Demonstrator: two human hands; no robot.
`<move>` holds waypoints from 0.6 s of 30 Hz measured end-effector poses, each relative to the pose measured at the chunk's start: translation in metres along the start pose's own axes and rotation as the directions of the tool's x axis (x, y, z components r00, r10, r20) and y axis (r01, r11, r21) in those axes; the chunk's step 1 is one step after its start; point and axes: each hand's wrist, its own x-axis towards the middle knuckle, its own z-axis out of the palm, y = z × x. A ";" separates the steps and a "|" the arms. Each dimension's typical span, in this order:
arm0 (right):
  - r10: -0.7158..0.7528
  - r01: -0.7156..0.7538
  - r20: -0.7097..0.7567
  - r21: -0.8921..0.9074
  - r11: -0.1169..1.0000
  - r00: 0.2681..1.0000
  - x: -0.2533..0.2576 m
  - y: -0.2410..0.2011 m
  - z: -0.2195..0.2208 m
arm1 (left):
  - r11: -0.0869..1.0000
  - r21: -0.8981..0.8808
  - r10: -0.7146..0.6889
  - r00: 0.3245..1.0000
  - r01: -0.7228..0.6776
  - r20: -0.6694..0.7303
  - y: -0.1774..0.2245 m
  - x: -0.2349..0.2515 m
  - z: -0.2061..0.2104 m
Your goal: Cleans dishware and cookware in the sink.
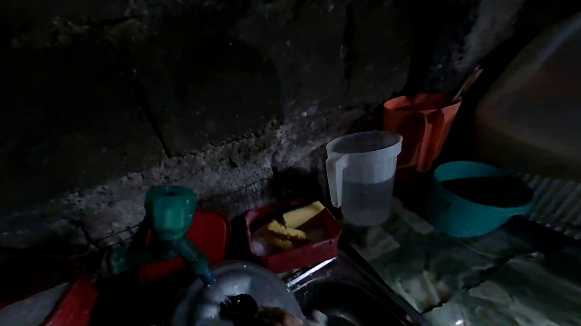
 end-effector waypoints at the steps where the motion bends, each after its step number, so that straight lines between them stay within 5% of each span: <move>1: 0.036 -0.036 -0.019 0.025 0.999 0.999 0.003 0.003 0.001 | 1.000 0.001 0.004 1.000 -0.004 -0.005 0.000 0.001 0.003; 4: 0.248 -0.242 -0.081 0.072 0.968 0.965 0.013 0.009 0.001 | 1.000 0.030 -0.003 0.995 0.006 -0.104 0.013 -0.004 0.030; 7: 0.288 -0.291 -0.065 -0.040 0.956 0.955 0.035 0.008 -0.001 | 0.996 0.084 -0.007 0.996 0.015 -0.086 0.017 -0.005 0.031; 10: 0.293 -0.328 0.200 0.169 0.930 0.935 0.059 0.008 -0.008 | 0.997 0.066 -0.033 0.999 0.035 -0.031 0.010 0.004 0.010; 14: 0.329 -0.697 0.632 0.513 0.501 0.702 0.088 0.019 -0.026 | 0.999 0.046 0.000 1.000 -0.001 0.017 0.012 0.007 -0.008; 15: 0.340 -0.713 0.644 0.502 0.490 0.686 0.090 0.018 -0.024 | 0.999 0.038 -0.003 1.000 0.002 0.023 0.015 0.006 -0.007; 18: 0.386 -0.628 0.624 0.223 0.746 0.680 0.101 -0.002 -0.019 | 0.997 0.082 -0.008 1.000 0.007 0.014 0.018 0.003 0.001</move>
